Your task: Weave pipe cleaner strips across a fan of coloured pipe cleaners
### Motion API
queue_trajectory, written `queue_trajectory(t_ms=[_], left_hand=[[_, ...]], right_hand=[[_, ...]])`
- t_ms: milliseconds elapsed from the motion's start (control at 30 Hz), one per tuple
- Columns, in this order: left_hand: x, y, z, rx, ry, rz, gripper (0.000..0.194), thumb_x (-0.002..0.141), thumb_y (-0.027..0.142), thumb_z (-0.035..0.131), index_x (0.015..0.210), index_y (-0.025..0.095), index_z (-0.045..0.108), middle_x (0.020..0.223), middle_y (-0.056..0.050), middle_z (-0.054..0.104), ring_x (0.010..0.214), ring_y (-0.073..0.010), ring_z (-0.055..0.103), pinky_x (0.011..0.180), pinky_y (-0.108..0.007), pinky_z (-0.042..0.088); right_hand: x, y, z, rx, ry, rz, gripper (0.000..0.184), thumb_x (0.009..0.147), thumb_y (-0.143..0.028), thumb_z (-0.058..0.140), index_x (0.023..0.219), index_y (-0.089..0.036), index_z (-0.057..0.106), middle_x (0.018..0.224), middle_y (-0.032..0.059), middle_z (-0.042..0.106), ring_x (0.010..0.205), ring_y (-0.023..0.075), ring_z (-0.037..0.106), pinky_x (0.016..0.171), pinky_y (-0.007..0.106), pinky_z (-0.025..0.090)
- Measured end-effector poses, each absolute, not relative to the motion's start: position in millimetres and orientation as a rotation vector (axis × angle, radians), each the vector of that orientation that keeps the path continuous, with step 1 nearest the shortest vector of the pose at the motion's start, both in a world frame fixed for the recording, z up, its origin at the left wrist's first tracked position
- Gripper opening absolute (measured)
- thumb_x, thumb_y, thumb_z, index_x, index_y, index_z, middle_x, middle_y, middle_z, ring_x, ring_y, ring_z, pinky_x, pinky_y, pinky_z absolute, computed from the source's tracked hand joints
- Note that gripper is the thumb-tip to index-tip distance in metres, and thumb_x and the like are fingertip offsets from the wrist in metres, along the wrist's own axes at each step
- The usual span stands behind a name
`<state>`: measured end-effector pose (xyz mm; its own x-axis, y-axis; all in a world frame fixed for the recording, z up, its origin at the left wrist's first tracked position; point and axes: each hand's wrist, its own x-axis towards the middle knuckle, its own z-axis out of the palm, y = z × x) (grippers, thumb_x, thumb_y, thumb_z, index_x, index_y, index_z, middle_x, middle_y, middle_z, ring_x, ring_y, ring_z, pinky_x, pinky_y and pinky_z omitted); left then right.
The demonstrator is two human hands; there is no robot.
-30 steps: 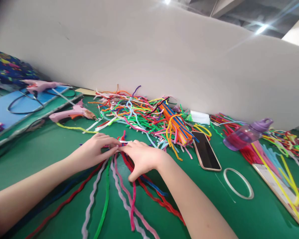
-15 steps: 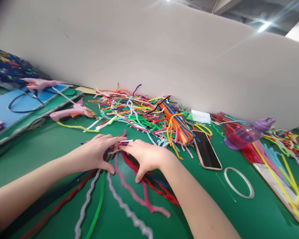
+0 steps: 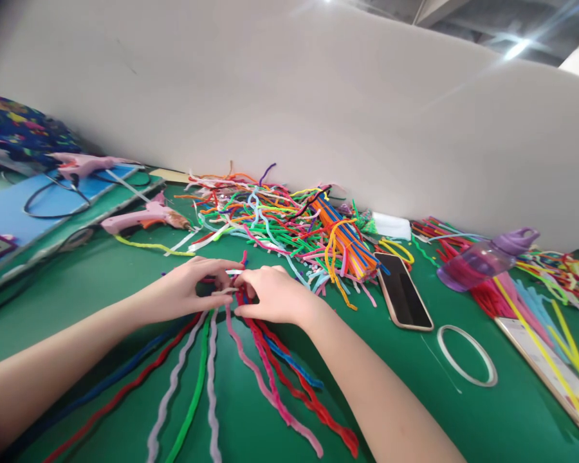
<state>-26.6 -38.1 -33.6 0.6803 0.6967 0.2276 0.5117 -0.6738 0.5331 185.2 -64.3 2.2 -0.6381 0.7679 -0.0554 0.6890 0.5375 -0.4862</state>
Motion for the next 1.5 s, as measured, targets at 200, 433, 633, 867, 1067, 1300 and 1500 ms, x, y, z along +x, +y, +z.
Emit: queue_trajectory(t_ms=[200, 433, 633, 867, 1067, 1300, 1500], left_hand=[[-27, -36, -36, 2.623, 0.926, 0.582, 0.032, 0.083, 0.027, 0.051, 0.114, 0.023, 0.059, 0.084, 0.0, 0.069, 0.08, -0.0164, 0.062, 0.085, -0.033, 0.041], [-27, -36, -36, 2.651, 0.952, 0.559, 0.037, 0.083, 0.031, 0.054, 0.119, 0.023, 0.055, 0.087, -0.002, 0.067, 0.086, -0.019, 0.061, 0.082, -0.033, 0.04], [-27, -35, -35, 2.612, 0.925, 0.511, 0.042, 0.082, 0.039, 0.057, 0.121, 0.023, 0.053, 0.09, -0.002, 0.065, 0.087, -0.0188, 0.06, 0.082, -0.031, 0.041], [-29, -34, -36, 2.547, 0.885, 0.522, 0.045, 0.08, 0.024, 0.057, 0.124, 0.023, 0.05, 0.09, 0.001, 0.063, 0.086, -0.0148, 0.058, 0.083, -0.027, 0.041], [-28, -31, -40, 2.518, 0.863, 0.6, 0.04, 0.082, 0.025, 0.056, 0.121, 0.022, 0.052, 0.087, 0.002, 0.065, 0.083, -0.0136, 0.059, 0.081, -0.027, 0.042], [-29, -36, -32, 2.614, 0.931, 0.483, 0.043, 0.08, 0.027, 0.057, 0.122, 0.023, 0.052, 0.084, 0.002, 0.064, 0.083, -0.0162, 0.059, 0.08, -0.029, 0.04], [-28, -37, -31, 2.663, 0.944, 0.54, 0.035, 0.081, 0.021, 0.053, 0.115, 0.023, 0.056, 0.08, 0.004, 0.065, 0.08, -0.0154, 0.059, 0.084, -0.032, 0.039]], right_hand=[[182, -61, -15, -1.185, -2.537, 0.581, 0.017, 0.082, -0.028, 0.067, 0.093, -0.017, 0.062, 0.069, -0.0018, 0.06, 0.064, 0.0129, 0.054, 0.068, 0.026, 0.035], [184, -59, -35, -1.057, -2.497, 0.454, 0.029, 0.08, -0.039, 0.067, 0.097, -0.015, 0.061, 0.07, -0.0027, 0.055, 0.068, 0.0133, 0.052, 0.08, 0.03, 0.034], [186, -58, -38, -1.015, -2.464, 0.504, 0.027, 0.076, -0.028, 0.069, 0.099, -0.017, 0.06, 0.07, -0.0055, 0.052, 0.066, 0.0112, 0.052, 0.081, 0.029, 0.034], [184, -59, -39, -1.014, -2.458, 0.448, 0.019, 0.074, -0.021, 0.067, 0.092, -0.018, 0.061, 0.067, -0.0063, 0.052, 0.066, 0.0106, 0.051, 0.079, 0.027, 0.033], [170, -66, -39, -1.186, -2.43, 0.21, 0.005, 0.082, -0.019, 0.057, 0.079, -0.016, 0.061, 0.072, -0.0002, 0.061, 0.072, 0.0143, 0.055, 0.08, 0.03, 0.031], [170, -65, -34, -1.235, -2.418, 0.398, 0.005, 0.078, -0.016, 0.06, 0.083, -0.016, 0.062, 0.066, -0.0034, 0.057, 0.063, 0.0116, 0.05, 0.076, 0.027, 0.033], [170, -63, -35, -1.223, -2.424, 0.38, 0.01, 0.075, -0.014, 0.06, 0.084, -0.016, 0.061, 0.068, -0.0033, 0.057, 0.064, 0.0123, 0.05, 0.075, 0.027, 0.032]])
